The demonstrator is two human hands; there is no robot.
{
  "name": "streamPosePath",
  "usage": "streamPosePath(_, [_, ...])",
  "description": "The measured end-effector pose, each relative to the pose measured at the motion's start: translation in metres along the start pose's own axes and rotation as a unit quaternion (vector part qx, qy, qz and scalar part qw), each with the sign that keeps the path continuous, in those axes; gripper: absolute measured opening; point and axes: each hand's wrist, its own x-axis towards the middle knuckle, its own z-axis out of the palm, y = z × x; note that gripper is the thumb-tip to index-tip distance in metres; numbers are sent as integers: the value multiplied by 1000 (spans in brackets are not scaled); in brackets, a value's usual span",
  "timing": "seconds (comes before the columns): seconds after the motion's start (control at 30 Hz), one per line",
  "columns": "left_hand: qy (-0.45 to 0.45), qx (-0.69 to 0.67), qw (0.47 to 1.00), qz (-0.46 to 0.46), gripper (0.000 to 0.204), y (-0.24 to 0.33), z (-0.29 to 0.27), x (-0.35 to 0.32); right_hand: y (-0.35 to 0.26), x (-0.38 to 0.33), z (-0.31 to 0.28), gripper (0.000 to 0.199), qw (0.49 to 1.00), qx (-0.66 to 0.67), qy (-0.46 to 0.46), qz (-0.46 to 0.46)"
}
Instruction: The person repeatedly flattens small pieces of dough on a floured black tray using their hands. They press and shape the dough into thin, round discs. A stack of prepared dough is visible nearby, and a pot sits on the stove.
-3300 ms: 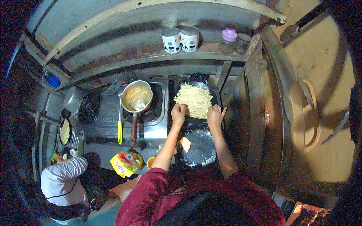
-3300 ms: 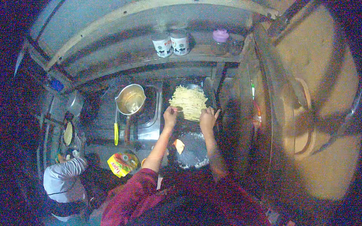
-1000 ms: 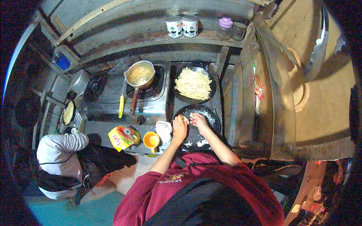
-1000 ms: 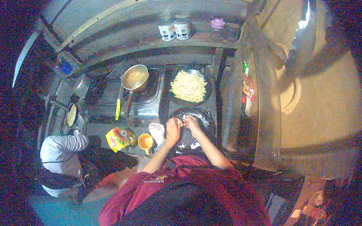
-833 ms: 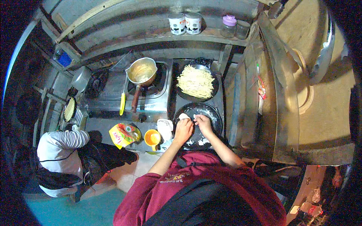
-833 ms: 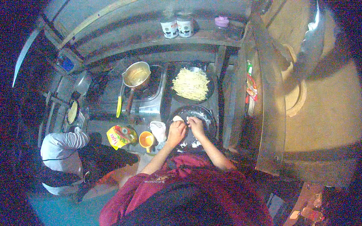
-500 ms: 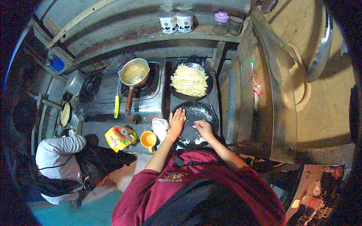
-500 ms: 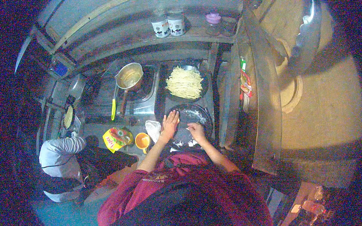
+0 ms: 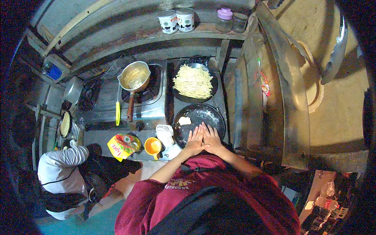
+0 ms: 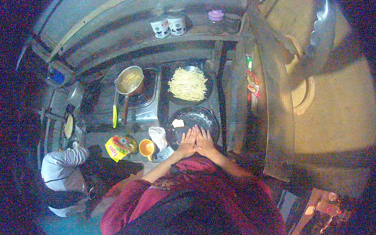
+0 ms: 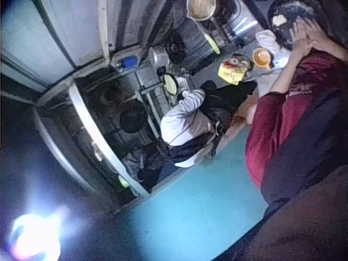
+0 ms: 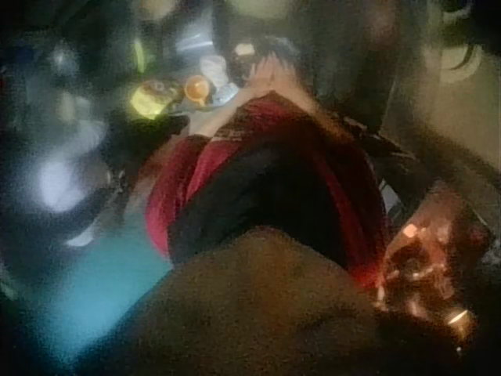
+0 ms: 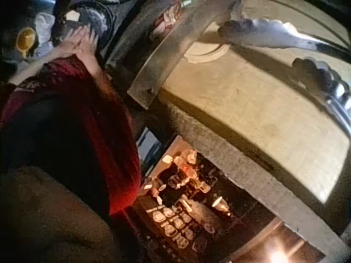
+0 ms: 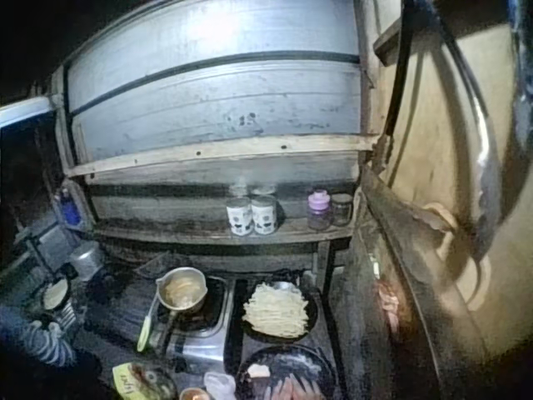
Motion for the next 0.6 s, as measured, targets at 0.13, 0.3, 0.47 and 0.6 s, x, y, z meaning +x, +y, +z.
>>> streamPosePath(0.13, [81, 26, 996, 3, 103, -2, -12, 18, 9, 17, 12, 71, 997, -60, 50, 14])
streamPosePath(0.3, [78, 45, 995, -36, 107, 3, -4, 8, 12, 8, 12, 70, 992, -121, 22, 1])
streamPosePath(0.47, [82, -14, 996, -27, 107, 6, -4, 4, 10, 10, 11, 64, 999, -40, 10, 26])
streamPosePath(0.6, [72, -80, 994, 32, 104, 17, -10, 12, 11, 20, 14, 63, 999, 3, 9, 42])
